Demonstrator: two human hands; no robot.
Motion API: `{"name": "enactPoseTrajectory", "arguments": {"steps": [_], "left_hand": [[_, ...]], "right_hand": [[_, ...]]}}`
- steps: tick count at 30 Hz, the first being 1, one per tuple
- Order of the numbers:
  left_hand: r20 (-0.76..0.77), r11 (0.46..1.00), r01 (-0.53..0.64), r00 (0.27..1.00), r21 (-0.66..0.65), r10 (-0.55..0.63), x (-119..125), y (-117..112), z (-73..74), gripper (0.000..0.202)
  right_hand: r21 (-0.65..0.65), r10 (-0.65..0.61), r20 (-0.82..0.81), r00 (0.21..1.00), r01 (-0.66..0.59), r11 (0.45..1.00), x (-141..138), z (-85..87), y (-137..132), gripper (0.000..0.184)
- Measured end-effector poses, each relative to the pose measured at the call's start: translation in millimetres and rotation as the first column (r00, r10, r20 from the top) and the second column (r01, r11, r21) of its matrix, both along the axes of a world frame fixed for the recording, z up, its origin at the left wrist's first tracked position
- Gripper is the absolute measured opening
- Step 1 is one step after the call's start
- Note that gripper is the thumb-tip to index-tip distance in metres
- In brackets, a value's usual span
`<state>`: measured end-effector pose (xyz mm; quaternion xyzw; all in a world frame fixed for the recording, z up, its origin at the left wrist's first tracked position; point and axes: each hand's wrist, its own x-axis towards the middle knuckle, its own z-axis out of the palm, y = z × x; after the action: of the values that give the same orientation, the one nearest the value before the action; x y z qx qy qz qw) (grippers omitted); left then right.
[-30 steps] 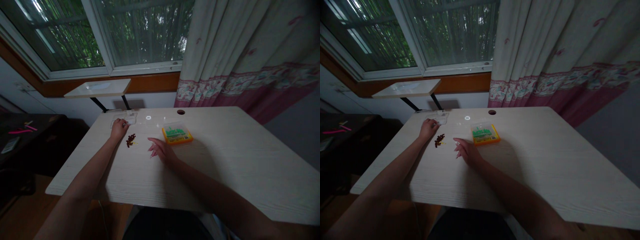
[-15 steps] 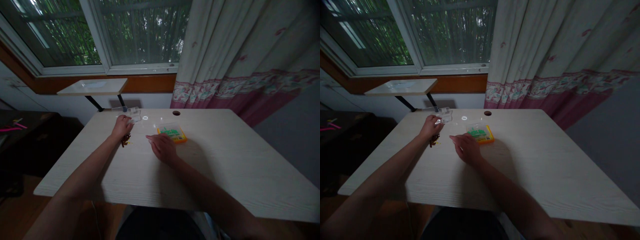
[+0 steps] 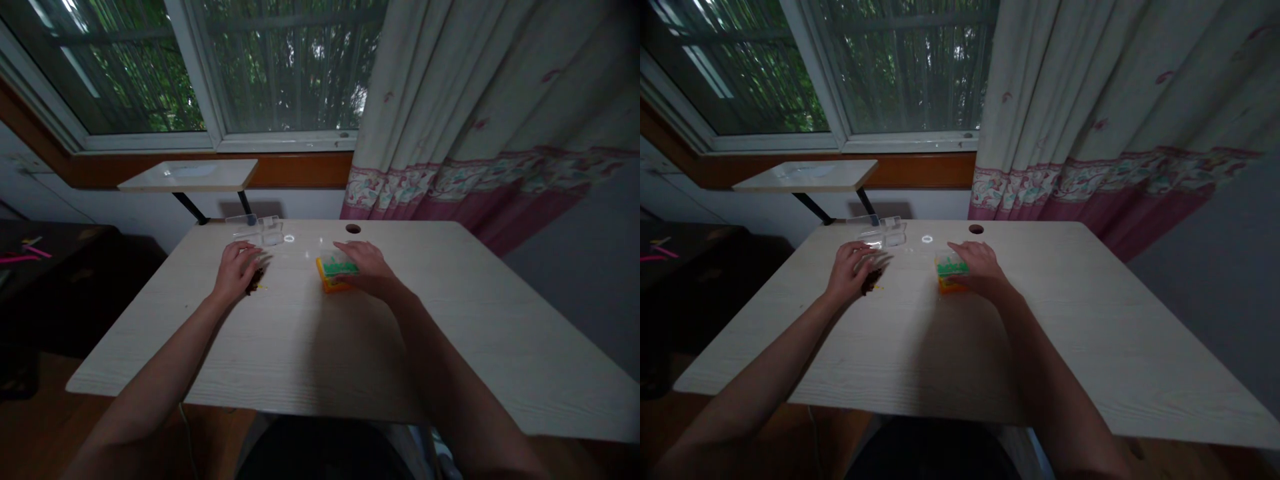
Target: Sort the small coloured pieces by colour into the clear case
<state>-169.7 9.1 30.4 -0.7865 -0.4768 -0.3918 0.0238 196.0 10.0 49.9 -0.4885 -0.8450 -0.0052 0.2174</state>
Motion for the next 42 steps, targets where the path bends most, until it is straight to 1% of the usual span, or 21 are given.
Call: {"name": "enactPoseTrajectory", "arguments": {"steps": [3,5,7,10,11,13,15,17,19,21,24,27,31,34,38,40,42], "left_hand": [[0.037,1.0,-0.004,0.999,-0.013,0.004,-1,-2,3.0,0.027],[0.045,0.998,0.035,0.998,-0.045,-0.033,-1,-4,6.6,0.03],[0.051,0.988,0.126,0.991,-0.084,-0.122,1,-7,9.7,0.038],[0.109,0.946,0.285,0.957,-0.153,-0.27,4,-10,9.4,0.059],[0.157,0.927,0.331,0.939,-0.177,-0.305,5,-11,7.6,0.065],[0.319,0.883,0.419,0.884,-0.213,-0.343,8,-11,2.2,0.073],[0.518,0.845,0.489,0.791,-0.217,-0.325,11,-10,-3.4,0.076],[0.663,0.834,0.51,0.701,-0.209,-0.263,13,-8,-7.6,0.073],[0.737,0.837,0.504,0.646,-0.214,-0.201,12,-6,-10.2,0.07],[0.767,0.841,0.494,0.621,-0.222,-0.163,10,-5,-12.1,0.068],[0.761,0.849,0.472,0.634,-0.239,-0.138,7,-3,-14.8,0.065],[0.743,0.845,0.471,0.654,-0.255,-0.14,6,-2,-15.3,0.062],[0.73,0.842,0.468,0.669,-0.269,-0.139,8,-2,-12.3,0.055],[0.729,0.843,0.454,0.675,-0.289,-0.113,8,-2,-12.9,0.056],[0.761,0.828,0.459,0.646,-0.321,-0.063,7,-2,-20.4,0.057],[0.784,0.812,0.479,0.619,-0.333,-0.043,7,-2,-24.1,0.059],[0.818,0.79,0.517,0.574,-0.329,-0.035,8,-3,-25.7,0.062]], "right_hand": [[0.012,0.015,-0.083,0.996,-0.014,1.0,-8,7.9,-2,0.073],[0.035,0.055,-0.165,0.985,-0.05,0.998,-22,14.1,-6,0.075],[0.071,0.145,-0.24,0.96,-0.131,0.989,-42,18.3,-10,0.076],[0.126,0.22,-0.292,0.931,-0.191,0.974,-78,18.8,-14,0.064],[0.138,0.221,-0.304,0.927,-0.186,0.973,-89,17.6,-14,0.059],[0.172,0.244,-0.313,0.918,-0.198,0.965,-111,13.6,-13,0.053],[0.185,0.27,-0.32,0.908,-0.219,0.958,-130,8.6,-10,0.05],[0.187,0.262,-0.35,0.899,-0.208,0.96,-145,3.1,-7,0.046],[0.181,0.259,-0.373,0.891,-0.204,0.962,-158,-2.9,-6,0.044],[0.17,0.27,-0.392,0.88,-0.219,0.961,-167,-9.0,-7,0.043],[0.134,0.265,-0.422,0.867,-0.229,0.964,-175,-17.0,-10,0.041],[0.108,0.262,-0.408,0.874,-0.239,0.965,-175,-20.6,-11,0.04],[0.083,0.27,-0.358,0.894,-0.257,0.963,-174,-17.2,-12,0.04],[0.057,0.244,-0.347,0.906,-0.239,0.969,-175,-13.7,-14,0.038],[0.027,0.205,-0.33,0.921,-0.208,0.978,-176,-12.5,-15,0.034],[-0.002,0.129,-0.325,0.937,-0.137,0.991,-174,-10.3,-16,0.033],[-0.014,0.046,-0.308,0.95,-0.053,0.999,-173,-5.4,-17,0.035]]}}
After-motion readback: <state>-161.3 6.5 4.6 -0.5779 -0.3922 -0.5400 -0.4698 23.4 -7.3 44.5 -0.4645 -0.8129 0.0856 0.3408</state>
